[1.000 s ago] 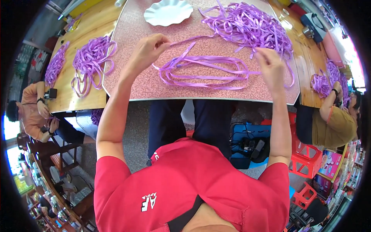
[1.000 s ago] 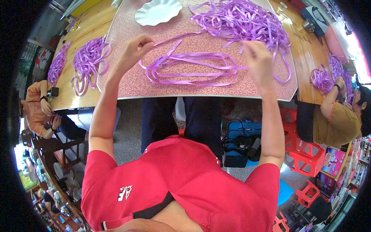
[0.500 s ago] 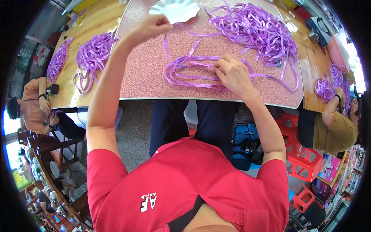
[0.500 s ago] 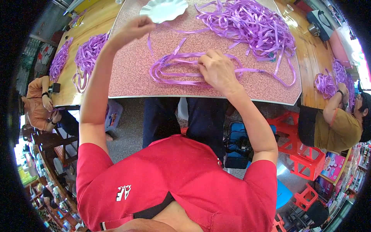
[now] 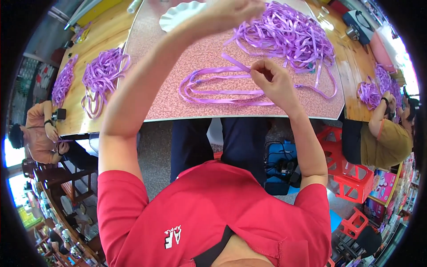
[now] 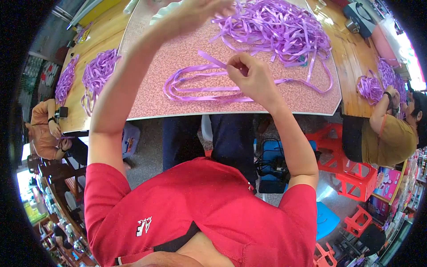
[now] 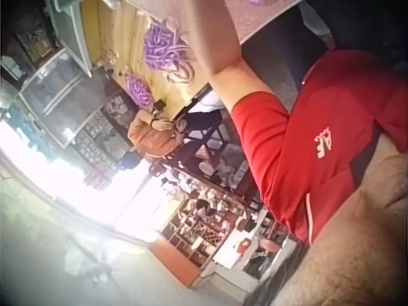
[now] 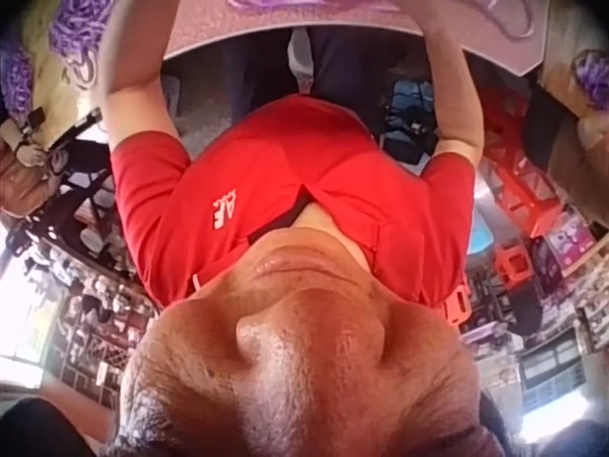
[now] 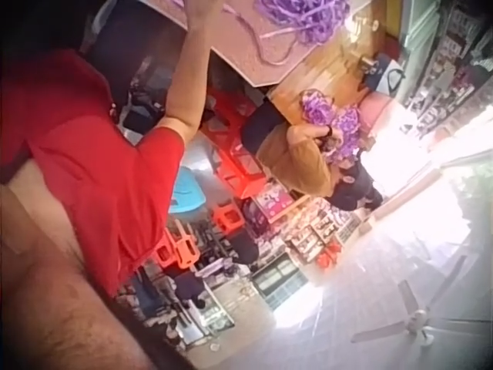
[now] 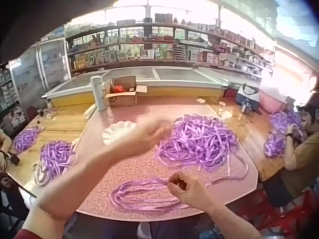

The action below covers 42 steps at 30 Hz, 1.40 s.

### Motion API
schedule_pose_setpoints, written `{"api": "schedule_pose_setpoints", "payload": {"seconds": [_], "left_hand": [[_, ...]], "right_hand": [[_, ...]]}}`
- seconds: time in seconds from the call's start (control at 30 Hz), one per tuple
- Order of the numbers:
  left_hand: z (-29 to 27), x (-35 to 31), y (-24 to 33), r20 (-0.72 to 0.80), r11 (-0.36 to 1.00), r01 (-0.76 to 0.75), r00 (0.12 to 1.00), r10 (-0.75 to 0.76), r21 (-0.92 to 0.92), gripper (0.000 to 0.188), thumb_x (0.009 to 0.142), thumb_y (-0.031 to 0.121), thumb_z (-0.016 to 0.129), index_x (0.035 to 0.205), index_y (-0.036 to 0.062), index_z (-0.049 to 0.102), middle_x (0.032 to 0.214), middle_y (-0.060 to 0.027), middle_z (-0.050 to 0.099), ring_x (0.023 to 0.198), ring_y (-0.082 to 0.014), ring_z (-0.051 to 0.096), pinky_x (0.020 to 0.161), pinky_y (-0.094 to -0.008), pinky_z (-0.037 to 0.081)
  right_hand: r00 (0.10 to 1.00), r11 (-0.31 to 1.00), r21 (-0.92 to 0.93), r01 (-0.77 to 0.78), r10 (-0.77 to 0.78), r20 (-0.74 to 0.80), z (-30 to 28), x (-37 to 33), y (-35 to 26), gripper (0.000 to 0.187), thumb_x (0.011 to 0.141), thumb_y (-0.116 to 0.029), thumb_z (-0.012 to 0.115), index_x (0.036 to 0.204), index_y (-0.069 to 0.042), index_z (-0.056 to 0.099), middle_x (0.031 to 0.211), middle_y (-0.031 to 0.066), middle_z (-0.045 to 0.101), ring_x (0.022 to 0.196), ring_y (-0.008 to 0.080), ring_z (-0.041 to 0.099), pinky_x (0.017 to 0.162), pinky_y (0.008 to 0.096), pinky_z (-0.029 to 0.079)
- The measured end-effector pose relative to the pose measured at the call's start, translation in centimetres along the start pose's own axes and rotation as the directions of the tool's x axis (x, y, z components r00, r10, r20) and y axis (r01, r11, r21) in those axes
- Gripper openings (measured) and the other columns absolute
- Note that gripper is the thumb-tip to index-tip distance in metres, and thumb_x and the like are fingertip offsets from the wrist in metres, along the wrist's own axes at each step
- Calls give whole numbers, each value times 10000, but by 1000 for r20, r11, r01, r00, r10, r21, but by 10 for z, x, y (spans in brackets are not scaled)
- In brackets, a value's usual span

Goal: Manually tying loops and knots into purple ribbons to prepare them for a gift or decoration.

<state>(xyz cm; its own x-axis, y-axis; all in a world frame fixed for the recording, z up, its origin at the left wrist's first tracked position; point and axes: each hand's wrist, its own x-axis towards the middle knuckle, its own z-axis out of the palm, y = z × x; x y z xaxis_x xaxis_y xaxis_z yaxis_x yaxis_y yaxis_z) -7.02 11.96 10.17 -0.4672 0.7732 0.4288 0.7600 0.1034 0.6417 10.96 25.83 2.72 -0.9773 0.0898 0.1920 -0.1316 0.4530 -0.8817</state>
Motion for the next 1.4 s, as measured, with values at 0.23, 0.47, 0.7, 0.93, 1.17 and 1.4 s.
{"api": "schedule_pose_setpoints", "payload": {"seconds": [0.23,0.47,0.7,0.93,1.17,1.4], "left_hand": [[35,-101,-16,392,852,469,847,-360,-232,520,1027,455,408,1066,-8,642,917,-124,674,871,-196,643,848,-317,504],[31,-126,7,326,791,428,895,-304,-437,352,1030,315,494,911,3,607,764,-3,582,746,-89,553,694,-250,457],[24,-144,20,210,836,451,891,-403,-313,360,1025,306,510,877,-5,614,740,-8,590,715,-88,547,671,-247,456],[28,-164,26,11,761,448,865,-502,-469,649,1017,567,341,901,-2,631,731,-45,604,697,-132,561,705,-289,457],[50,-165,40,74,739,448,874,-479,-503,487,1040,387,456,755,21,603,660,15,501,653,-71,465,597,-260,406],[66,-177,39,-105,794,309,901,-421,-524,338,1054,296,440,924,15,575,800,-19,556,773,-88,517,701,-273,440]], "right_hand": [[996,997,-9,78,-77,32,-14,-5,-6,93,898,-79,631,938,5,641,792,-8,603,708,42,527,618,213,432],[967,944,-217,250,-255,6,3,1,-13,166,902,-105,659,1021,10,668,875,35,668,809,69,607,696,227,489],[992,995,88,57,-66,107,36,-8,-27,133,901,-22,654,1025,18,682,963,73,706,903,95,651,745,245,519],[969,970,-25,241,-239,58,40,-14,-42,90,867,-4,686,956,13,680,849,63,673,755,109,625,654,275,499],[862,849,-169,500,-508,1,41,-16,-36,117,832,27,692,947,8,682,817,92,648,678,174,621,594,284,490],[934,933,-68,353,-356,-33,43,-25,-45,124,858,8,684,981,18,686,836,65,663,689,105,610,602,254,490]]}}
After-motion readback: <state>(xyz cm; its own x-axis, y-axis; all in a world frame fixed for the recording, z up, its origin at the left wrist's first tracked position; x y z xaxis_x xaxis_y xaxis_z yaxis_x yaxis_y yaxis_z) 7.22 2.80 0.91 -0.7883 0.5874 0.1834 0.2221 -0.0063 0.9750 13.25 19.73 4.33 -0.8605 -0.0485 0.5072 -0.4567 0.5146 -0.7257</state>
